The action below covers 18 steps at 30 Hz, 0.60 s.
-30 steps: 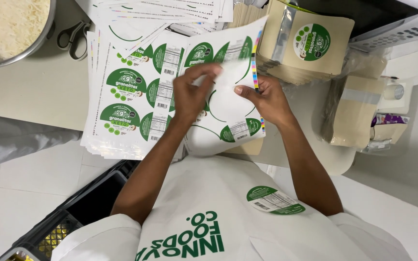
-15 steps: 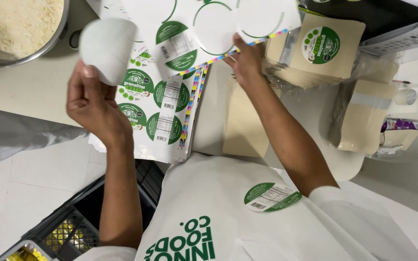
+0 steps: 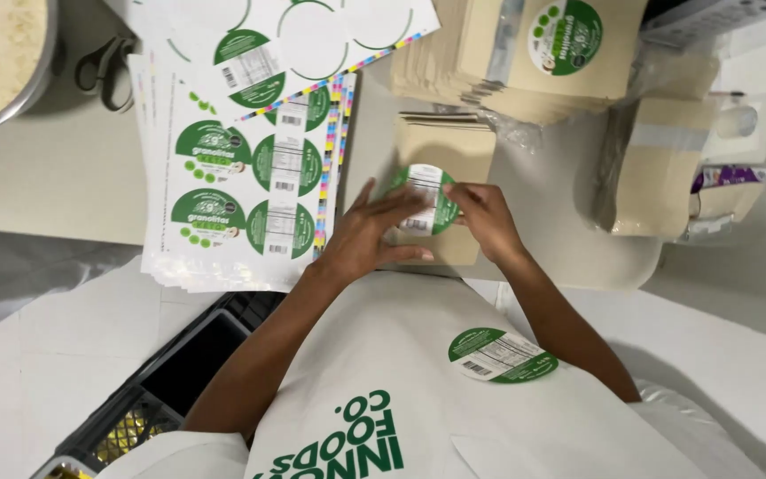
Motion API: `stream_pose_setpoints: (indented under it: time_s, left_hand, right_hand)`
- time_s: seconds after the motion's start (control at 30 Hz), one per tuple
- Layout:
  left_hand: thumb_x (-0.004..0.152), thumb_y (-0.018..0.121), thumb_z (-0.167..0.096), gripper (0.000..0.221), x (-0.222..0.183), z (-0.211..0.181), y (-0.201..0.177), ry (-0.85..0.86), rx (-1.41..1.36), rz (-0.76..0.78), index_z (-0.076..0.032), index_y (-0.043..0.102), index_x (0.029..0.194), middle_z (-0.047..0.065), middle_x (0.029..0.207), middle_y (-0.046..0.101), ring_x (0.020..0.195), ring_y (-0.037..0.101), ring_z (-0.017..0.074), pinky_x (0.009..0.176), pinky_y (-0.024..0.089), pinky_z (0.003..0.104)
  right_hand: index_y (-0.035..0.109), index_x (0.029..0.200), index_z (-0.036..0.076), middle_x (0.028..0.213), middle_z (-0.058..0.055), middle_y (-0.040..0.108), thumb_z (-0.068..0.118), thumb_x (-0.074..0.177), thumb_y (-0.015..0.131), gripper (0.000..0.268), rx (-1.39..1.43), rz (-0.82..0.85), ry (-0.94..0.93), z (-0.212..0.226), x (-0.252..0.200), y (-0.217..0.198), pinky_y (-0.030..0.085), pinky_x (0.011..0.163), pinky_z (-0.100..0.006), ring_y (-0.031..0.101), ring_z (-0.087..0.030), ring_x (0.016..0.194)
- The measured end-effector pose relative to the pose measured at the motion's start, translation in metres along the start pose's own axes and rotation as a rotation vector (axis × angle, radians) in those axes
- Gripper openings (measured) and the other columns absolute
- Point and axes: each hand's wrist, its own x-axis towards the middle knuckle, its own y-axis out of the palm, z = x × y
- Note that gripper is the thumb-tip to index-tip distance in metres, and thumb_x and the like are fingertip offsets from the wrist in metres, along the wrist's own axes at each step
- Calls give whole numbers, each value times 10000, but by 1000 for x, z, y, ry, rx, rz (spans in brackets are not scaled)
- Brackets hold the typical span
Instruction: Peeling circular labels from a sheet and applying them to flat packaging pouches.
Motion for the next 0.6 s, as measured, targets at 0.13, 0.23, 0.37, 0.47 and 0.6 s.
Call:
stream_pose_setpoints:
  time_s: [0.13, 0.23, 0.37, 0.47, 0.6]
  left_hand:
    - [881, 790, -516, 725, 11, 46, 51, -275, -89, -150, -56, 568, 1395, 236, 1303, 640, 1063, 710, 408, 996, 543, 577]
    - [1010, 672, -346, 200, 23, 73, 80, -454, -108, -116, -147, 674, 1031, 0, 852, 697, 565, 642, 179, 562, 535, 355]
    - [1085, 521, -355, 254, 31, 83, 98, -299, 289, -134, -144, 595, 964, 17, 775, 600, 631, 695, 236, 599, 572, 414]
    - [1087, 483, -350, 230, 37, 100, 110, -267, 479, -129, -166, 550, 964, 5, 761, 575, 596, 691, 244, 580, 570, 426]
    - [1056, 509, -276, 147, 46, 111, 118, -248, 542, -117, -158, 544, 978, 12, 792, 578, 599, 704, 246, 556, 585, 409]
  right_hand:
    - [773, 928, 56, 779, -71, 642, 322, 1051, 654, 316, -43, -169, 22, 29, -35, -4, 630, 818, -396, 714, -197, 803]
    - [758, 869, 54, 724, -64, 653, 305, 1053, 660, 327, -16, -169, -59, 11, -24, -9, 644, 778, -390, 700, -167, 734]
    - [618, 687, 90, 616, -73, 590, 211, 1095, 561, 430, -631, -366, -465, -30, 13, -18, 521, 613, -346, 618, -191, 661]
    - [566, 666, 96, 614, -64, 549, 221, 1087, 540, 440, -911, -464, -536, -34, 34, -16, 515, 600, -360, 616, -226, 656]
    - [572, 683, 114, 645, -43, 551, 269, 1085, 516, 435, -1086, -511, -567, -37, 49, -12, 523, 622, -380, 637, -243, 694]
